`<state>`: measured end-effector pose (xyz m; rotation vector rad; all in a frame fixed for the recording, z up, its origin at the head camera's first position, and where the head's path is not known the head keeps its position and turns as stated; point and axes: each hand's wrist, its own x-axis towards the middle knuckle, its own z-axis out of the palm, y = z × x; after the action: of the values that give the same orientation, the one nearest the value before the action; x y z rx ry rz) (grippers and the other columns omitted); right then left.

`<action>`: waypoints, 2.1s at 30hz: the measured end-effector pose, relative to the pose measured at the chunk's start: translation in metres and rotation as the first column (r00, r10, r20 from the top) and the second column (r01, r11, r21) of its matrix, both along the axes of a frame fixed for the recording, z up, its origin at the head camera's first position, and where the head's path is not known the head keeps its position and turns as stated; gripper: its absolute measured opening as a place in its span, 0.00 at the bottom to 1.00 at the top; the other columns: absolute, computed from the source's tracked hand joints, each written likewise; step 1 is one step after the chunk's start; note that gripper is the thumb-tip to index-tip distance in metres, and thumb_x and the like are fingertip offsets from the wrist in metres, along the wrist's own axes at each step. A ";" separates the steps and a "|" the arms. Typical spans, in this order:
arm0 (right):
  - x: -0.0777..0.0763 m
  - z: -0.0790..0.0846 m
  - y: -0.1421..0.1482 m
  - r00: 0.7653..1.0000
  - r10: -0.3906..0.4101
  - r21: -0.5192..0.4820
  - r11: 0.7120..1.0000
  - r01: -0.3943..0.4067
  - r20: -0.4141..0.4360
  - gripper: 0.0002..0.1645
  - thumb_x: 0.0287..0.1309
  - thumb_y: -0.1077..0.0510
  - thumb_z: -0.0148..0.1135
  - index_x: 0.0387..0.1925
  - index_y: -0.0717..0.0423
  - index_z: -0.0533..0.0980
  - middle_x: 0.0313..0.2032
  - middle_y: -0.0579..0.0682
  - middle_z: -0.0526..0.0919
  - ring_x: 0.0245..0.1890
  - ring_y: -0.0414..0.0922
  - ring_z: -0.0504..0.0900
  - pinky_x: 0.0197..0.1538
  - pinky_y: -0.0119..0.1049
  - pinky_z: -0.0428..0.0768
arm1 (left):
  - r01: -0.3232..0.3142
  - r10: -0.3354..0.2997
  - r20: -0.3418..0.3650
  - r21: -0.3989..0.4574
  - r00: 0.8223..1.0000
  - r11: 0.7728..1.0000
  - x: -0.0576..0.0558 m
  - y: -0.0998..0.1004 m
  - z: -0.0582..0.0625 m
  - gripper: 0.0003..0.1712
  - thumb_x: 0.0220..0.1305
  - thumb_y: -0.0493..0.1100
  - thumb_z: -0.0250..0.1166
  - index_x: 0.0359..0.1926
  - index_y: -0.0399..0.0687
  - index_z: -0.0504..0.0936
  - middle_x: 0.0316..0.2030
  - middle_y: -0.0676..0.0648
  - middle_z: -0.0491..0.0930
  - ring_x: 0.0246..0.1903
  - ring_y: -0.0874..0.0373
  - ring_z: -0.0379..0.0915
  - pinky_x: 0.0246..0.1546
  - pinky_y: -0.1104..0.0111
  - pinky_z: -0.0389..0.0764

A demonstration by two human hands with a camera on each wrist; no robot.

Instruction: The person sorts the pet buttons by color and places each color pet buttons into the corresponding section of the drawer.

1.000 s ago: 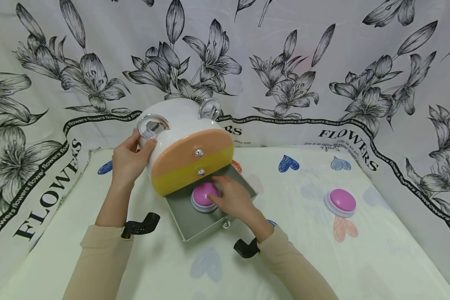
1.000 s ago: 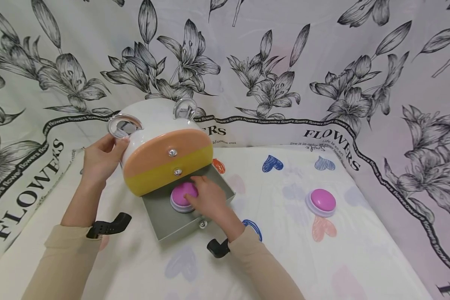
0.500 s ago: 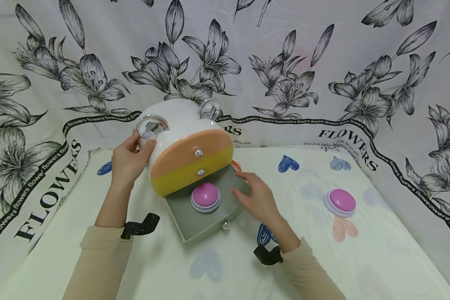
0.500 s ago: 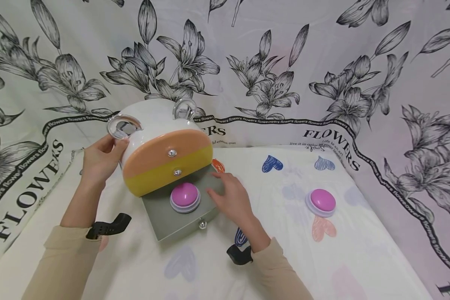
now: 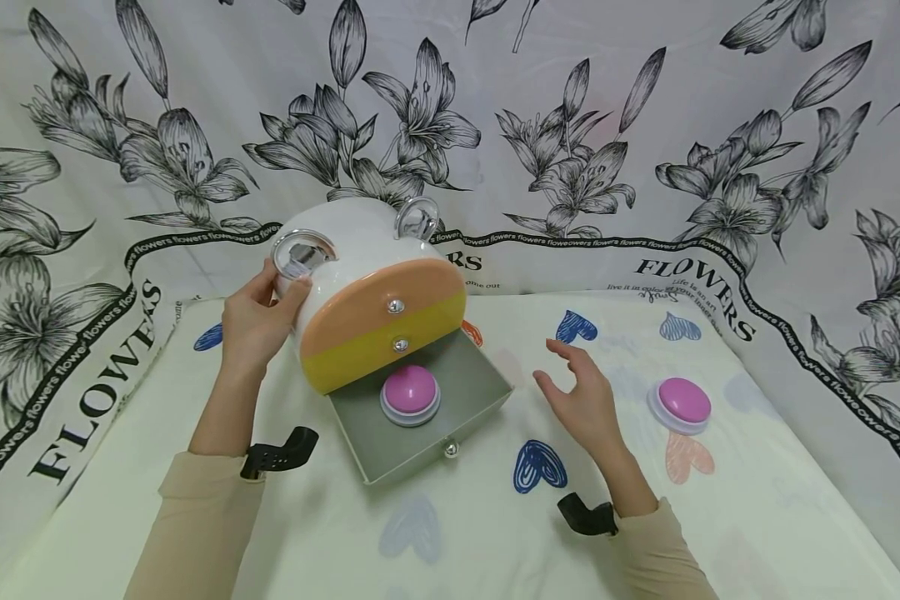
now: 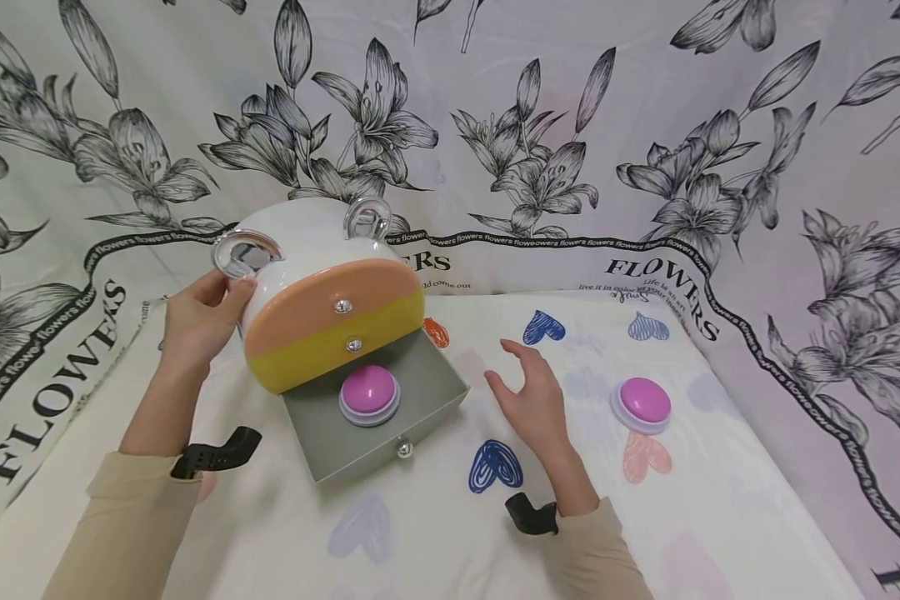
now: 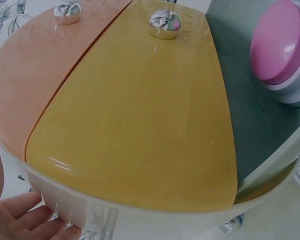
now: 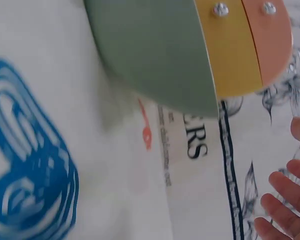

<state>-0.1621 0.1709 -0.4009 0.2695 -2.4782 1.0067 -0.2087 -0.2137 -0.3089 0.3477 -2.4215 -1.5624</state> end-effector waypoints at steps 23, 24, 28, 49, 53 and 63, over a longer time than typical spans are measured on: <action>0.007 -0.014 0.120 0.909 -0.377 -0.004 0.924 0.383 0.177 0.36 0.56 0.53 0.60 0.65 0.57 0.62 0.61 0.65 0.65 0.63 0.62 0.60 0.64 0.57 0.58 | 0.006 -0.006 -0.013 0.008 1.000 1.000 0.000 0.000 0.000 0.42 0.57 0.63 0.59 0.69 0.56 0.55 0.69 0.58 0.52 0.67 0.61 0.51 0.62 0.65 0.65; 0.007 -0.016 0.124 0.900 -0.387 0.000 0.919 0.395 0.198 0.37 0.57 0.52 0.59 0.66 0.57 0.60 0.62 0.65 0.64 0.63 0.62 0.60 0.64 0.57 0.58 | 0.007 -0.007 -0.012 0.009 1.000 1.000 0.000 0.000 0.001 0.43 0.57 0.63 0.59 0.69 0.56 0.55 0.69 0.58 0.51 0.67 0.61 0.51 0.62 0.65 0.65; 0.007 -0.023 0.139 0.859 -0.411 0.024 0.905 0.424 0.306 0.41 0.60 0.47 0.54 0.69 0.56 0.53 0.65 0.66 0.57 0.65 0.64 0.55 0.65 0.59 0.56 | 0.009 -0.009 -0.010 0.011 1.000 1.000 0.001 0.001 0.001 0.43 0.57 0.63 0.59 0.69 0.56 0.55 0.69 0.58 0.51 0.67 0.60 0.51 0.62 0.64 0.65; 0.019 -0.048 0.169 0.735 -0.371 0.093 0.916 0.390 0.567 0.55 0.59 0.40 0.51 0.67 0.74 0.36 0.60 0.79 0.53 0.59 0.71 0.59 0.59 0.63 0.62 | 0.010 -0.010 0.010 0.012 1.000 1.000 0.002 0.000 0.003 0.43 0.56 0.64 0.59 0.69 0.57 0.54 0.69 0.59 0.50 0.67 0.63 0.49 0.62 0.66 0.65; 0.020 -0.050 0.170 0.707 -0.378 0.096 0.909 0.405 0.598 0.56 0.59 0.39 0.49 0.67 0.74 0.35 0.61 0.79 0.53 0.59 0.71 0.58 0.60 0.64 0.61 | 0.007 -0.007 0.012 0.012 1.000 1.000 0.002 0.000 0.003 0.43 0.57 0.63 0.59 0.69 0.58 0.54 0.69 0.59 0.50 0.67 0.63 0.49 0.61 0.67 0.65; 0.021 -0.049 0.172 0.691 -0.393 0.112 0.903 0.415 0.606 0.53 0.60 0.39 0.48 0.67 0.74 0.40 0.62 0.77 0.53 0.60 0.71 0.57 0.61 0.63 0.60 | -0.006 0.005 0.032 0.007 0.999 1.000 0.001 0.001 0.003 0.43 0.56 0.64 0.58 0.69 0.57 0.55 0.69 0.59 0.51 0.67 0.62 0.51 0.60 0.67 0.67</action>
<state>-0.1414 0.3432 -0.4502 -0.7251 -2.8804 1.0489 -0.2074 -0.2129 -0.3061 0.3830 -2.4371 -1.5755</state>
